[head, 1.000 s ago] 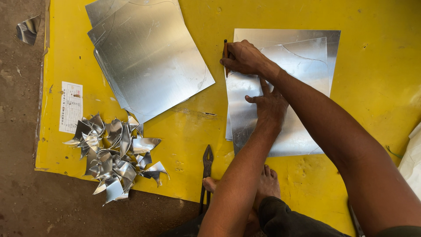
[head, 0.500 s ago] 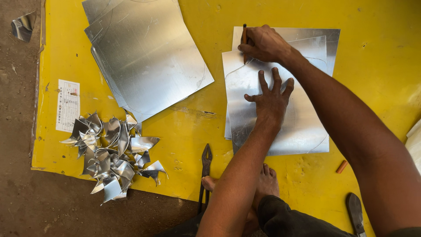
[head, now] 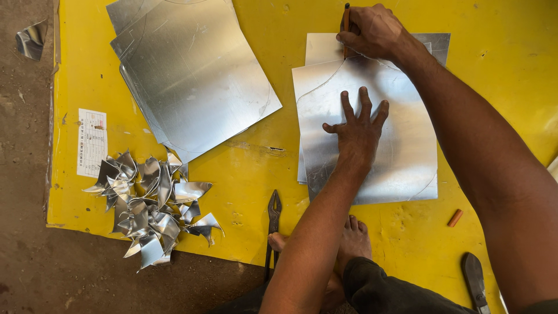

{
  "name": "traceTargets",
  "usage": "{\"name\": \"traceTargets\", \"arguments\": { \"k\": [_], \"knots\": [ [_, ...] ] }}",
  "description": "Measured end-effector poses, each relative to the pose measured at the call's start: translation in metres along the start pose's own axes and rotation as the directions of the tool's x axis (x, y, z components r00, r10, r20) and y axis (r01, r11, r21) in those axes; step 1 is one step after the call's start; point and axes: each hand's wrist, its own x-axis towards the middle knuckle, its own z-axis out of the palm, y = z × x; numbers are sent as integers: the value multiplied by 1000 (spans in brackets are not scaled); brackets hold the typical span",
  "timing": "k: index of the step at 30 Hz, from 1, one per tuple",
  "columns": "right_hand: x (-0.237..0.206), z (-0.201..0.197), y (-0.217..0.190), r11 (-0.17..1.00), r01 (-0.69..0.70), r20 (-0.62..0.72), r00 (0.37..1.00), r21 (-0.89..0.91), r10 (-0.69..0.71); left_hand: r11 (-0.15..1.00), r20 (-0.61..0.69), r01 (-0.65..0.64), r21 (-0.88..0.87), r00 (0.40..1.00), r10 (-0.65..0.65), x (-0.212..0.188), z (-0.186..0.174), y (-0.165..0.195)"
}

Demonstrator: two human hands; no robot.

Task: The person sits on the floor and uses a pencil to trace a curved outline onto a stack of metal sheets. They repeatedly lift the top sheet, trace the shape, and place it back down, repeating the process for several sheets.

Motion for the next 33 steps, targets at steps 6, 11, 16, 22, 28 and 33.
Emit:
{"name": "traceTargets", "arguments": {
  "k": [6,11,16,22,28,33],
  "knots": [
    [-2,0,1,985,-159,55,985,-62,163,1000,9,-5,12,1000,5,3,2,2],
    [-33,-3,15,950,-76,-308,936,302,173,999,-17,-3,37,1000,4,5,6,3],
    [-81,0,30,543,-82,-313,741,836,594,1000,-50,7,29,999,-5,8,10,6],
    [-91,13,32,393,-167,-162,718,904,677,1000,-79,13,26,997,-11,10,14,9],
    [-91,17,30,465,-121,-240,728,877,642,999,-67,9,42,998,-6,11,13,8],
    [-89,16,31,527,-158,-253,740,835,623,999,-57,7,42,998,-4,12,13,9]
  ]
}}
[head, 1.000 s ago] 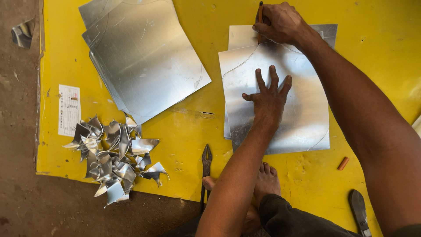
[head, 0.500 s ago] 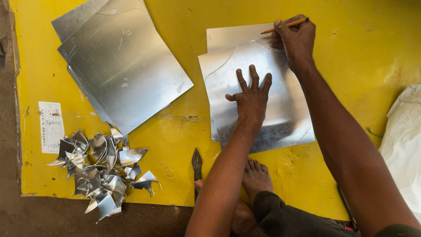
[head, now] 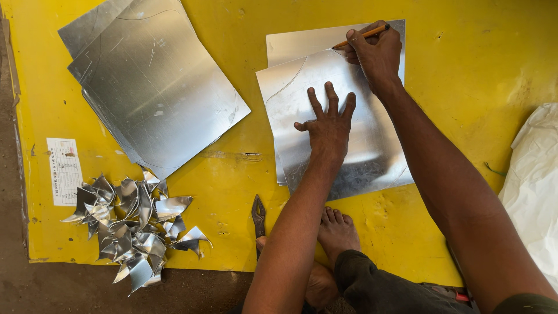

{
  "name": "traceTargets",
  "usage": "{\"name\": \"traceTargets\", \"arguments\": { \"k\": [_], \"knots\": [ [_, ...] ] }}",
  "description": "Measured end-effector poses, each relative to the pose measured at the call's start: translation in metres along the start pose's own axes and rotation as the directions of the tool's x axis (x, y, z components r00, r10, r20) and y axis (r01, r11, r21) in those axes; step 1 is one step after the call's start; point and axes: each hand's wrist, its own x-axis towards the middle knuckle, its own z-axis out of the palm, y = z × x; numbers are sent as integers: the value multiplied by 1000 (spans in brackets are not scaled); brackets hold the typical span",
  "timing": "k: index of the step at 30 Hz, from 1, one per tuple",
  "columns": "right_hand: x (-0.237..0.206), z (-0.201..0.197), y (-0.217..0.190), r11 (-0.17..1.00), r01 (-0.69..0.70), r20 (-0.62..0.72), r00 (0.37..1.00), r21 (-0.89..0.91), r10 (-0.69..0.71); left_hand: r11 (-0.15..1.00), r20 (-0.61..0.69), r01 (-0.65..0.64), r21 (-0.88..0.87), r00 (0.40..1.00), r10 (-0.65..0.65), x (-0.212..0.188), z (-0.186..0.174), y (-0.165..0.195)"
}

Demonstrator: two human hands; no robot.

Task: The person sits on the floor and uses a pencil to trace a curved outline onto a stack of metal sheets. They repeatedly lift the top sheet, trace the shape, and place it back down, repeating the process for several sheets.

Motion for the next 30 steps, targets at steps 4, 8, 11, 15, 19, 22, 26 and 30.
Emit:
{"name": "traceTargets", "arguments": {
  "k": [4,8,11,15,19,22,26,30],
  "knots": [
    [1,1,0,998,25,22,999,-53,-24,1000,17,-3,4,1000,3,1,0,-1],
    [1,-8,-3,983,44,58,998,-179,-34,1000,14,-6,5,1000,6,1,-1,-1],
    [2,-24,-6,964,-5,84,996,-267,28,1000,29,-10,-1,1000,10,-1,-2,0],
    [0,-51,-8,921,-61,105,988,-385,109,1000,6,-3,-12,1000,3,-1,1,1],
    [-4,-77,-6,915,-61,112,987,-399,115,1000,-25,-3,-24,1000,2,0,6,2],
    [-8,-94,-3,932,-72,104,988,-355,116,1000,-16,-9,-10,1000,9,1,9,3],
    [-13,-106,3,957,-105,82,988,-269,132,1000,-39,-12,-6,999,12,2,11,4],
    [-21,-112,9,983,-97,42,994,-154,104,1000,-49,-14,-5,999,14,3,13,4]
  ]
}}
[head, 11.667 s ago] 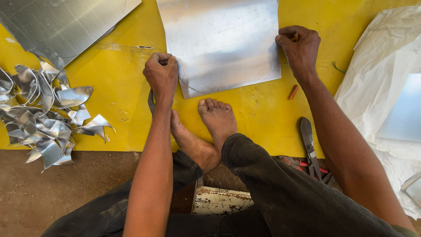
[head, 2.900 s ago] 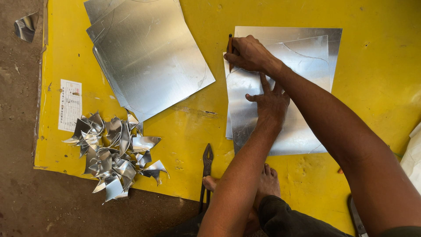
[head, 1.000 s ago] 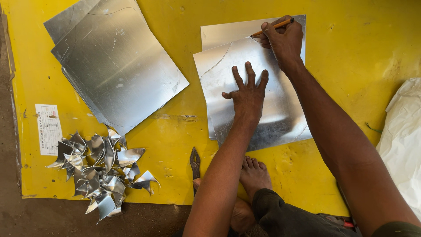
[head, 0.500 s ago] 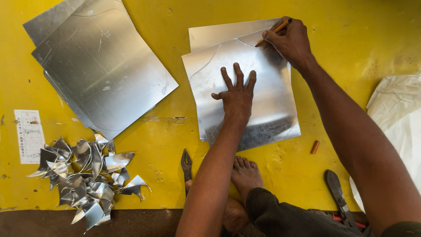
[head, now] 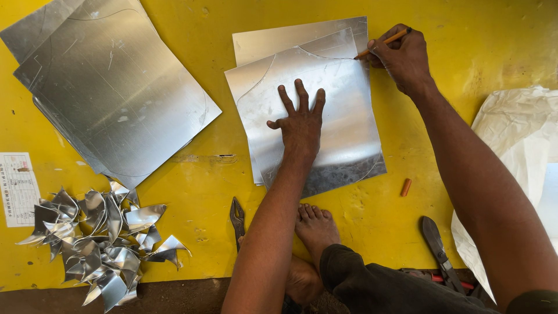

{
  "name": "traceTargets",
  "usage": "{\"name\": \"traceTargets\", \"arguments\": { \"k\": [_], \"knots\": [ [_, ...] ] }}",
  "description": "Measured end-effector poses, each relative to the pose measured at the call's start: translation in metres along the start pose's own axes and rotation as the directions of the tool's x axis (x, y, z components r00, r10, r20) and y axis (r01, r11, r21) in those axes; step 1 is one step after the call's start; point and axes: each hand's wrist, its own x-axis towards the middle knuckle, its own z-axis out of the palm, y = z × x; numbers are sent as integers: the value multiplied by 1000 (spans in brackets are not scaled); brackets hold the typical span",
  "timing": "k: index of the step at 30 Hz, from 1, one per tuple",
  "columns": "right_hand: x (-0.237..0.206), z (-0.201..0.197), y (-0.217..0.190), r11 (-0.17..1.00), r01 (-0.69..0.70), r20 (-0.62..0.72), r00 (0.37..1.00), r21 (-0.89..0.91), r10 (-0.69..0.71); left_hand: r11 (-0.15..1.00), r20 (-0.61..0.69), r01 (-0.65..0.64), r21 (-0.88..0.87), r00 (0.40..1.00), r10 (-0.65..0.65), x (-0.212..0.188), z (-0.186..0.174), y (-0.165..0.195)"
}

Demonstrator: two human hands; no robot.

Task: The person sits on the floor and uses a pencil to trace a curved outline onto a stack of metal sheets. They repeatedly lift the top sheet, trace the shape, and place it back down, repeating the process for several sheets.

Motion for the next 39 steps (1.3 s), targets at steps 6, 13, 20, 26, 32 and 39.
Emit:
{"name": "traceTargets", "arguments": {
  "k": [6,13,20,26,32,39],
  "knots": [
    [-13,0,9,982,30,-61,998,189,-19,1000,27,3,-30,1000,-3,-4,-4,-1],
    [-23,0,11,986,22,-96,995,168,-6,999,70,-10,-43,997,13,-9,-11,-3],
    [-38,3,24,960,124,-48,992,251,-116,1000,-115,-4,-25,993,1,-17,14,0],
    [-33,3,12,950,77,-109,993,301,-45,998,-93,-4,-64,996,-2,-15,1,0],
    [-61,-12,24,904,75,-243,969,421,33,998,-1,-2,-70,1000,2,-17,-3,0],
    [-177,-22,77,831,46,-287,948,555,139,998,-92,-33,-47,995,28,-25,9,5]
  ]
}}
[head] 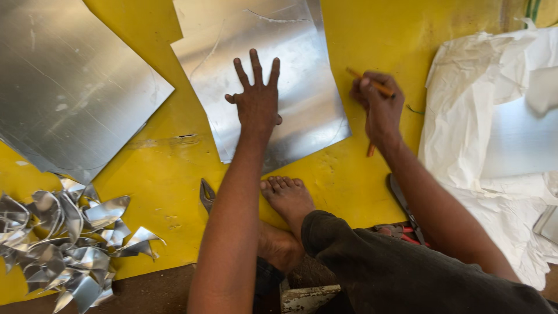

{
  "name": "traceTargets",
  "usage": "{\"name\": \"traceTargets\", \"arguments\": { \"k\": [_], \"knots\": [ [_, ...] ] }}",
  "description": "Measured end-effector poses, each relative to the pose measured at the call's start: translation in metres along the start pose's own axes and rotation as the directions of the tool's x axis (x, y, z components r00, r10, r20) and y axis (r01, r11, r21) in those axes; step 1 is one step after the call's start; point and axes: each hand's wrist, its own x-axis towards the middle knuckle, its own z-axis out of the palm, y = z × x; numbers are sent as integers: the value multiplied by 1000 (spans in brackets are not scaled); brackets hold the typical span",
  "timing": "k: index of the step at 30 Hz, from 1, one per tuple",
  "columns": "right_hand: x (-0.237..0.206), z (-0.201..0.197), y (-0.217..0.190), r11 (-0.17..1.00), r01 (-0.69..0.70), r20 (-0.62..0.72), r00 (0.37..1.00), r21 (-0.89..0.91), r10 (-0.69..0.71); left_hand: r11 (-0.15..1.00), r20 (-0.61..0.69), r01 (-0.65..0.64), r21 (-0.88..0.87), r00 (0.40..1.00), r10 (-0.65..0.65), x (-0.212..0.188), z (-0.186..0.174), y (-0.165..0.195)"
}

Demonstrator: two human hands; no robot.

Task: The person sits on the floor and uses a pencil to trace a curved outline onto a stack of metal sheets. They repeatedly lift the top sheet, trace the shape, and place it back down, repeating the process for several sheets.

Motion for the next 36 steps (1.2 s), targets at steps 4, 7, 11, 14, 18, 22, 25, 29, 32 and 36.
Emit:
{"name": "traceTargets", "arguments": {
  "k": [4,7,11,14,18,22,25,29,32,36],
  "knots": [
    [-50,-35,26,995,-69,-82,995,-77,63,1000,-6,-25,-12,1000,25,-4,11,1],
    [-68,-54,40,996,37,-74,996,-76,-43,997,-40,-60,-44,998,58,-10,19,0],
    [-73,-64,50,1000,20,-77,997,12,-19,991,-130,-84,-101,989,70,-31,20,7],
    [-70,-65,54,999,19,-102,995,45,-14,981,-162,-162,-110,976,143,-52,15,24],
    [-62,-64,56,999,-2,-137,991,48,9,980,47,-197,36,980,195,-74,11,46],
    [-59,-64,61,999,-1,-153,988,39,7,975,51,-177,136,984,172,-78,11,46],
    [-59,-64,66,999,30,-134,991,33,-26,973,46,-190,133,982,185,-75,14,42],
    [-58,-63,67,1000,11,-157,987,-24,-14,978,58,-172,120,984,166,-74,18,42],
    [-57,-62,66,1000,-7,-156,988,-25,3,980,47,-158,123,987,154,-72,21,42],
    [-57,-62,64,998,-5,-132,991,-56,-2,981,31,-159,109,987,156,-72,23,39]
  ]
}}
